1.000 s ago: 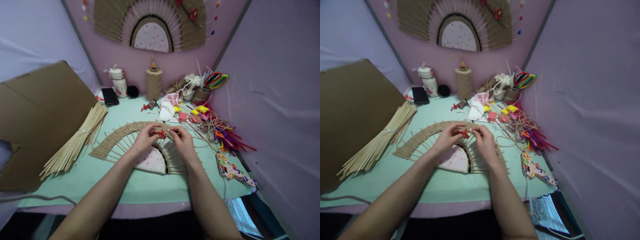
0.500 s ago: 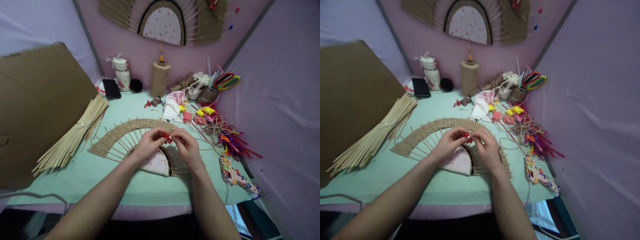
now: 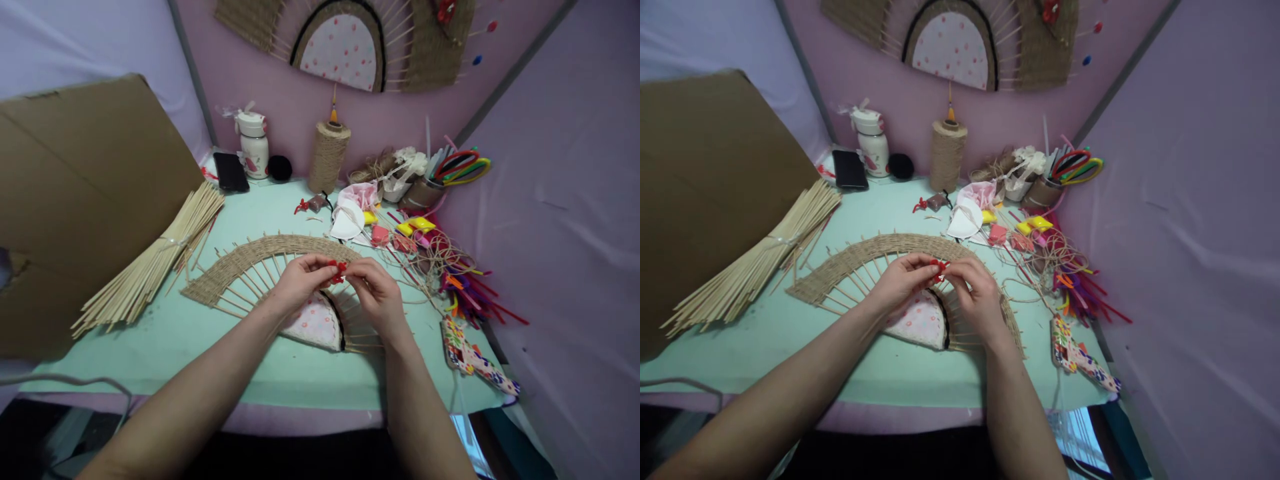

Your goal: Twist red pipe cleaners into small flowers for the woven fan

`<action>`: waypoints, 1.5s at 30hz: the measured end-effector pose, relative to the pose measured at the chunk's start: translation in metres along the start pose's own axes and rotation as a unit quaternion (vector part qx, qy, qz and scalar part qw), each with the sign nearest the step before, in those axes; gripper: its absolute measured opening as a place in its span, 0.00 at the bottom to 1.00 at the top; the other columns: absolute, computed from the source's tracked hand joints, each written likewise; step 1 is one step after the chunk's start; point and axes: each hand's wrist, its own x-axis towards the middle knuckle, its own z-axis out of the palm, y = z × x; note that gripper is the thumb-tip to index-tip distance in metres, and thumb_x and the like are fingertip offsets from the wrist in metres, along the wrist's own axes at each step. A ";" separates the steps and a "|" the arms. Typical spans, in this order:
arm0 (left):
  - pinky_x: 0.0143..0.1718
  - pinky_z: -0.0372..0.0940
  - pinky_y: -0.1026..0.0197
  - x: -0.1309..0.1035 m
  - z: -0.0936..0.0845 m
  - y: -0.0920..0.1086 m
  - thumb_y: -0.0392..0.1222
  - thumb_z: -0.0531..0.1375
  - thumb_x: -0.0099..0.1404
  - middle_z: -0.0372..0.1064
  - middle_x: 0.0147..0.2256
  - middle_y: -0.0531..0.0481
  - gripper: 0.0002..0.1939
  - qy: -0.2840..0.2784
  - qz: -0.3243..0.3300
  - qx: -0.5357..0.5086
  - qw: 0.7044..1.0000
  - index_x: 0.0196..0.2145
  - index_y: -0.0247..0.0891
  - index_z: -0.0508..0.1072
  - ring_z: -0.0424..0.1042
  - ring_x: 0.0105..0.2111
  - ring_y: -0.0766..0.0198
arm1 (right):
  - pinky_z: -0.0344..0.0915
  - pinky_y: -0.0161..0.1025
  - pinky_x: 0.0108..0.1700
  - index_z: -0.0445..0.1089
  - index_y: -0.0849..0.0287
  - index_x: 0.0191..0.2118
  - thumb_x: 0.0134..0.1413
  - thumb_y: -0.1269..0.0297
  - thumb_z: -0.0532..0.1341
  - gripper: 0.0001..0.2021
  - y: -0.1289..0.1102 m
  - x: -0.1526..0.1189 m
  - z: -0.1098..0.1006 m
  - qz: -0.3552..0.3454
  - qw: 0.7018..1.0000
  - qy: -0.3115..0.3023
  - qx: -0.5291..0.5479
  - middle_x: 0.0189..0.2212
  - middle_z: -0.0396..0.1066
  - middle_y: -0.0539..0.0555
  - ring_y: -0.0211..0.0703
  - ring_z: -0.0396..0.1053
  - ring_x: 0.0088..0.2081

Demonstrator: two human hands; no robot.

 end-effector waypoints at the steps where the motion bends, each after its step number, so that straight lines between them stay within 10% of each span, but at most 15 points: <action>1: 0.30 0.61 0.66 0.000 0.000 -0.001 0.41 0.69 0.47 0.72 0.26 0.52 0.11 0.003 0.003 0.005 1.000 0.28 0.34 0.74 0.68 0.26 0.70 | 0.66 0.42 0.42 0.71 0.55 0.35 0.58 0.67 0.58 0.05 0.000 0.000 0.000 0.006 1.000 0.006 0.000 0.34 0.70 0.53 0.43 0.69 0.39; 19: 0.34 0.63 0.63 -0.003 -0.002 0.002 0.39 0.68 0.47 0.74 0.28 0.49 0.11 -0.011 -0.009 0.065 0.998 0.30 0.33 0.76 0.70 0.28 0.68 | 0.65 0.41 0.41 0.70 0.56 0.33 0.58 0.66 0.58 0.05 0.002 0.000 0.002 0.050 0.999 0.015 -0.013 0.32 0.70 0.52 0.42 0.68 0.37; 24: 0.26 0.57 0.66 0.001 -0.002 0.002 0.39 0.67 0.47 0.69 0.23 0.53 0.10 0.058 -0.016 0.034 0.998 0.28 0.33 0.74 0.63 0.22 0.72 | 0.66 0.40 0.39 0.70 0.56 0.33 0.57 0.65 0.59 0.04 0.001 -0.001 0.000 0.072 0.996 0.057 0.022 0.31 0.69 0.52 0.41 0.68 0.35; 30: 0.25 0.55 0.67 0.004 -0.003 -0.003 0.38 0.67 0.46 0.67 0.21 0.55 0.10 0.068 0.004 0.008 0.998 0.26 0.33 0.71 0.62 0.21 0.73 | 0.66 0.41 0.40 0.74 0.54 0.35 0.57 0.67 0.59 0.06 -0.003 -0.001 0.004 0.010 0.999 -0.042 0.006 0.33 0.72 0.53 0.42 0.69 0.37; 45: 0.34 0.63 0.65 0.000 -0.001 -0.005 0.38 0.71 0.44 0.73 0.28 0.50 0.16 0.016 -0.016 -0.045 0.999 0.30 0.33 0.72 0.71 0.28 0.69 | 0.66 0.41 0.41 0.73 0.55 0.35 0.57 0.67 0.60 0.04 0.005 -0.001 0.008 0.014 0.998 0.065 -0.008 0.32 0.72 0.52 0.41 0.69 0.36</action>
